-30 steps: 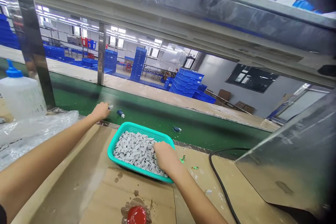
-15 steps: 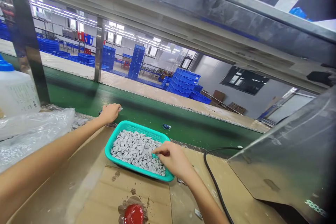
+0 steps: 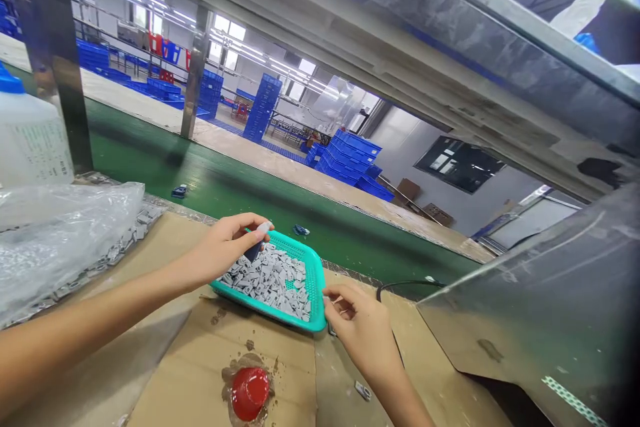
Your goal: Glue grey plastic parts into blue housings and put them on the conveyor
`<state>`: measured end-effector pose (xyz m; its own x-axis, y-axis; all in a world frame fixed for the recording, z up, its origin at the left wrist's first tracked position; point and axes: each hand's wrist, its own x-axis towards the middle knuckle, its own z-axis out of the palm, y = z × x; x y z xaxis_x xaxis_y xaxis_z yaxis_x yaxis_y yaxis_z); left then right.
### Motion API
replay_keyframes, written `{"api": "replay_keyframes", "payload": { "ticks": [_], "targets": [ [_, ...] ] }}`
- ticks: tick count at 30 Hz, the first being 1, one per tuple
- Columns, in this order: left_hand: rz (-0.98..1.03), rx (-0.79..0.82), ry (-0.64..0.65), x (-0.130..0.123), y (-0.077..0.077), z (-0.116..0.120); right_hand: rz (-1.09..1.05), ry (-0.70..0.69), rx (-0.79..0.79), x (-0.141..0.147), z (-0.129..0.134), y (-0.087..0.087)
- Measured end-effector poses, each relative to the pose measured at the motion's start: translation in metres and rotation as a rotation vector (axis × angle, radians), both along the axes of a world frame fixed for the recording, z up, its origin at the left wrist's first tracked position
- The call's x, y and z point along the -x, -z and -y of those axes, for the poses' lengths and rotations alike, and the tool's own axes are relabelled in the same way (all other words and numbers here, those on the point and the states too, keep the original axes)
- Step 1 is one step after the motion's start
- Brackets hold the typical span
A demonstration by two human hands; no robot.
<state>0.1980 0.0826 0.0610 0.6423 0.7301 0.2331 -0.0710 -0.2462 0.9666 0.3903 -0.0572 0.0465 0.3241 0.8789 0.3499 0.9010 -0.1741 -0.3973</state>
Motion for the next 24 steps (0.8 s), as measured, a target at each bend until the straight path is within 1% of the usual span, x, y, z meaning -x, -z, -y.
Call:
{"api": "replay_keyframes", "payload": {
  "ticks": [3,7,9,13,15,19,21,24],
  "targets": [
    [0.022,0.097,0.053,0.002,-0.005,0.009,-0.069,-0.028,0.016,-0.005,0.004,0.001],
    [0.051,0.127,0.105,0.001,-0.002,0.007,-0.269,-0.067,0.02,-0.012,0.013,0.006],
    [0.059,0.153,0.118,0.0,0.002,0.005,-0.265,-0.059,0.005,-0.014,0.017,0.009],
    [0.073,0.22,0.141,-0.001,0.007,0.003,-0.18,-0.044,-0.007,-0.014,0.021,0.016],
    [0.09,0.303,0.166,-0.001,0.009,0.004,-0.172,-0.038,-0.008,-0.014,0.022,0.019],
    [0.096,0.484,0.207,-0.002,0.012,0.008,-0.31,-0.058,-0.008,-0.013,0.023,0.02],
    [0.092,0.515,0.194,-0.002,0.014,0.01,-0.392,-0.078,-0.018,-0.011,0.025,0.019],
    [0.106,0.562,0.192,-0.002,0.017,0.013,-0.426,-0.102,-0.056,-0.008,0.027,0.019]
  ]
}}
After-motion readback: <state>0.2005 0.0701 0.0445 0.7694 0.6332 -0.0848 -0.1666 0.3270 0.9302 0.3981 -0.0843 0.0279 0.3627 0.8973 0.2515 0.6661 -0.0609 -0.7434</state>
